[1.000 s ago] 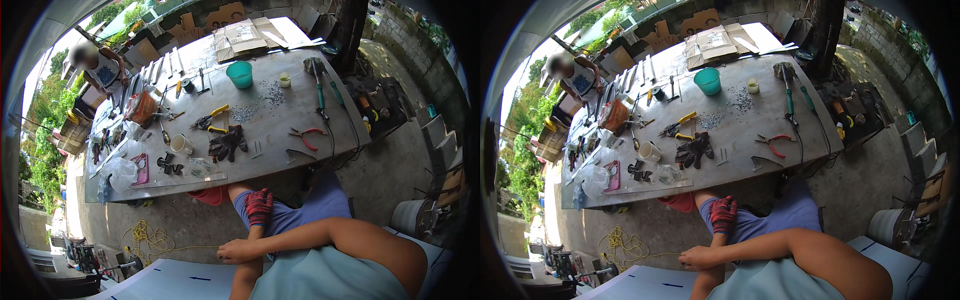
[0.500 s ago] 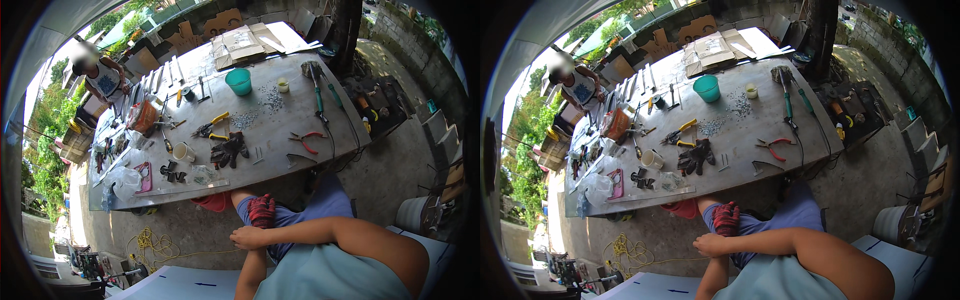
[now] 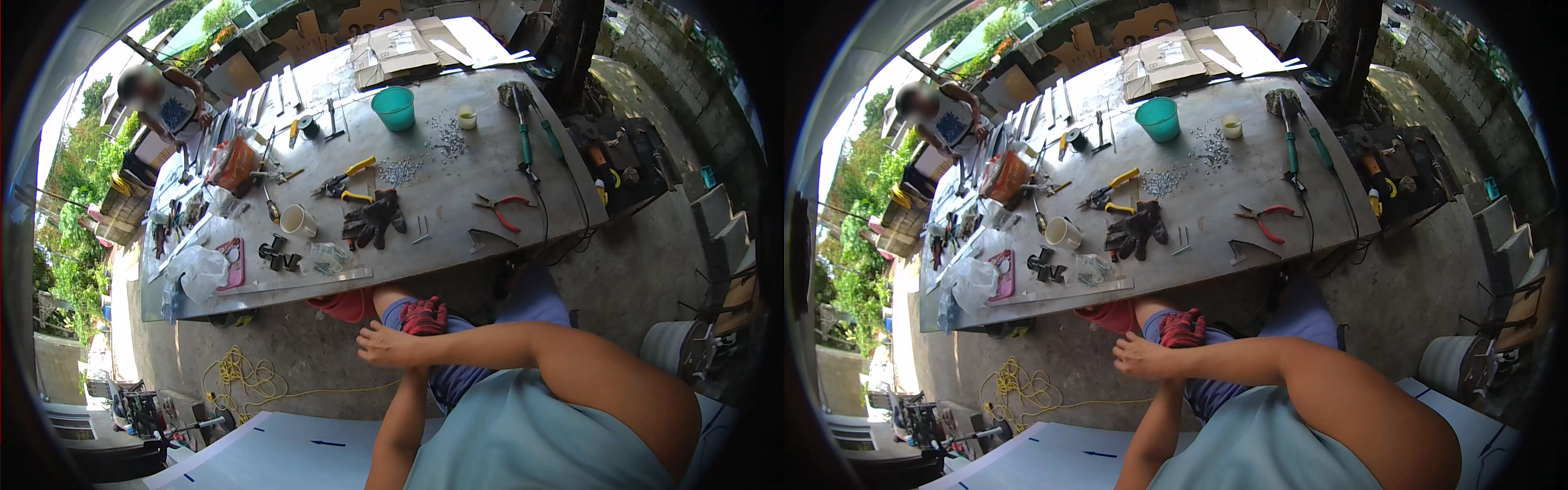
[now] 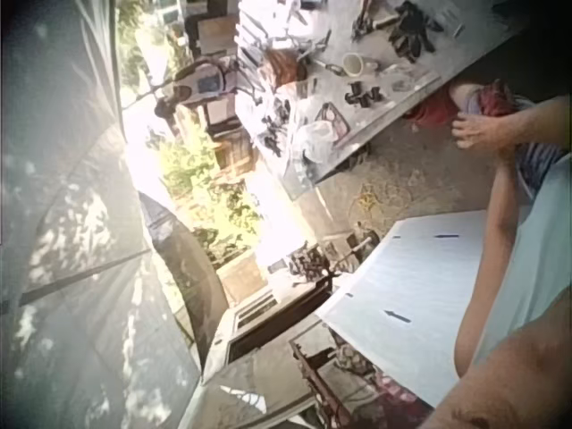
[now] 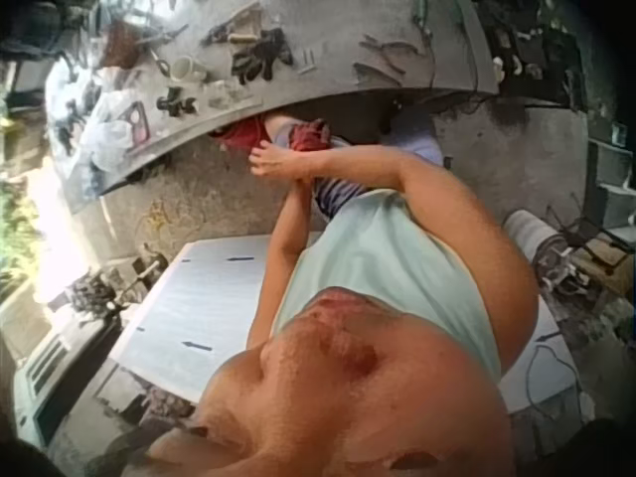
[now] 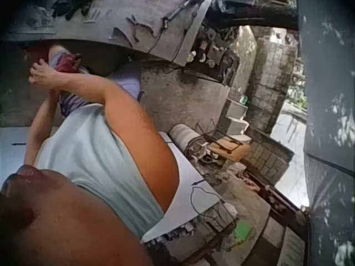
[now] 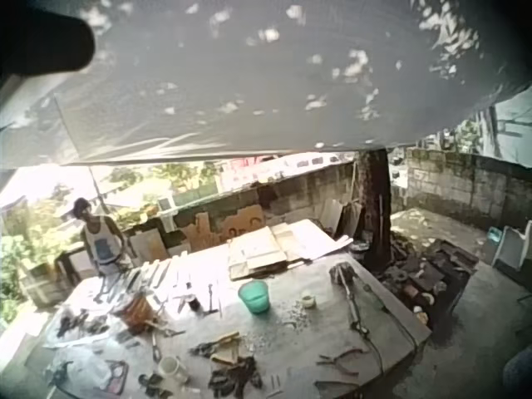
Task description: Manually attaching small hardware or rivets to a metal sign component at a workbench.
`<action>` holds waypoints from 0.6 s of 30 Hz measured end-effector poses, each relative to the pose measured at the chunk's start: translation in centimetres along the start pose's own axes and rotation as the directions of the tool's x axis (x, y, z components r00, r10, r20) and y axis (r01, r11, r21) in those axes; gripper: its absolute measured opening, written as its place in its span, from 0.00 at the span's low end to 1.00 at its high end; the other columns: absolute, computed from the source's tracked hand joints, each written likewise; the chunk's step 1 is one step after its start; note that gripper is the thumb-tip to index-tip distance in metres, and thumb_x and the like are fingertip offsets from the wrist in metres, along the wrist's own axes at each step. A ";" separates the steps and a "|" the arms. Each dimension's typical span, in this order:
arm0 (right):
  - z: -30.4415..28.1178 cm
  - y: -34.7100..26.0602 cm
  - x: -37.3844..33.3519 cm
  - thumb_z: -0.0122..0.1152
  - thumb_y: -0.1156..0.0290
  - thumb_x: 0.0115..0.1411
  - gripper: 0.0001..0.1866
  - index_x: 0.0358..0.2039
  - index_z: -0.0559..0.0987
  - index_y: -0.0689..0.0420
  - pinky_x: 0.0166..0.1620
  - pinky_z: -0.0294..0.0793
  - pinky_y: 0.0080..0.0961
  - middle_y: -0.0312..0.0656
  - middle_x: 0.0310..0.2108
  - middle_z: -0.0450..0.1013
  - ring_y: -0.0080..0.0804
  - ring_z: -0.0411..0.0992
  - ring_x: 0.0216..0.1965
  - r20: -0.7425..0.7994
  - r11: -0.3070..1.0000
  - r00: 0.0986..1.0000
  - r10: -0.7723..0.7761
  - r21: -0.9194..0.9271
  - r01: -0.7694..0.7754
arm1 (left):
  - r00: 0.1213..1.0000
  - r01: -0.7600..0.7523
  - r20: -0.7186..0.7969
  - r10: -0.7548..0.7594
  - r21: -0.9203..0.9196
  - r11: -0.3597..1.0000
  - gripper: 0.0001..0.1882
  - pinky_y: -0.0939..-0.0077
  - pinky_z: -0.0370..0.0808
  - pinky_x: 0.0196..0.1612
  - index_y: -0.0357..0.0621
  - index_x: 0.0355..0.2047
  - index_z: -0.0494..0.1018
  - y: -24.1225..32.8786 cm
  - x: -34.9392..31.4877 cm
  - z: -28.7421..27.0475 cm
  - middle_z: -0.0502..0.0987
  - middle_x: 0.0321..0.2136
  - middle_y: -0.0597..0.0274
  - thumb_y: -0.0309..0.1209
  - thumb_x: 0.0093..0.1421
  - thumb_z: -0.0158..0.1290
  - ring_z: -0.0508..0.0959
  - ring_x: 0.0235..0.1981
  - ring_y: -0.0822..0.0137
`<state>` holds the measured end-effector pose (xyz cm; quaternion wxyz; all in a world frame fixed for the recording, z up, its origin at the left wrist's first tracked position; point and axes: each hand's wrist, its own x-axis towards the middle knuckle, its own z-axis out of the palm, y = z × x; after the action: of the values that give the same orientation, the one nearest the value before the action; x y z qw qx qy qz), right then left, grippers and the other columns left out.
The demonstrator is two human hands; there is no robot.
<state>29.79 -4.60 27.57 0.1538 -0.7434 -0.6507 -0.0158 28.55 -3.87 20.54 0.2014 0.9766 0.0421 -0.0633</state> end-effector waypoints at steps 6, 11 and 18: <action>-3.7 8.7 -2.6 0.65 0.66 0.57 0.16 0.46 0.79 0.55 0.52 0.68 0.40 0.45 0.43 0.75 0.46 0.71 0.50 -0.313 0.946 0.900 0.301 0.219 -0.240 | 0.998 0.053 0.038 -0.047 -0.169 0.984 0.27 0.52 0.61 0.64 0.48 0.57 0.74 -1.7 0.6 3.2 0.76 0.57 0.51 0.51 0.65 0.46 0.71 0.59 0.47; -5.3 8.7 -4.3 0.64 0.64 0.59 0.22 0.53 0.76 0.55 0.60 0.65 0.43 0.47 0.47 0.74 0.47 0.68 0.55 -0.060 0.851 0.888 0.455 0.322 -0.414 | 0.977 -0.066 -0.206 0.046 -0.089 0.994 0.25 0.51 0.59 0.64 0.45 0.54 0.75 -0.8 0.6 3.3 0.77 0.53 0.49 0.48 0.63 0.49 0.72 0.57 0.48; -3.5 1.8 -2.2 0.64 0.64 0.61 0.20 0.53 0.76 0.54 0.60 0.65 0.41 0.44 0.48 0.73 0.47 0.68 0.55 -0.011 0.827 0.938 0.345 0.477 -0.299 | 0.999 -0.045 0.005 0.045 0.003 0.999 0.21 0.52 0.59 0.65 0.48 0.51 0.77 -0.5 0.2 1.1 0.79 0.49 0.53 0.46 0.65 0.47 0.74 0.55 0.52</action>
<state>31.85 -7.75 30.00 0.3602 -0.7816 -0.4920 0.1318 28.53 -3.84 19.28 0.2015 0.9774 0.0196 -0.0614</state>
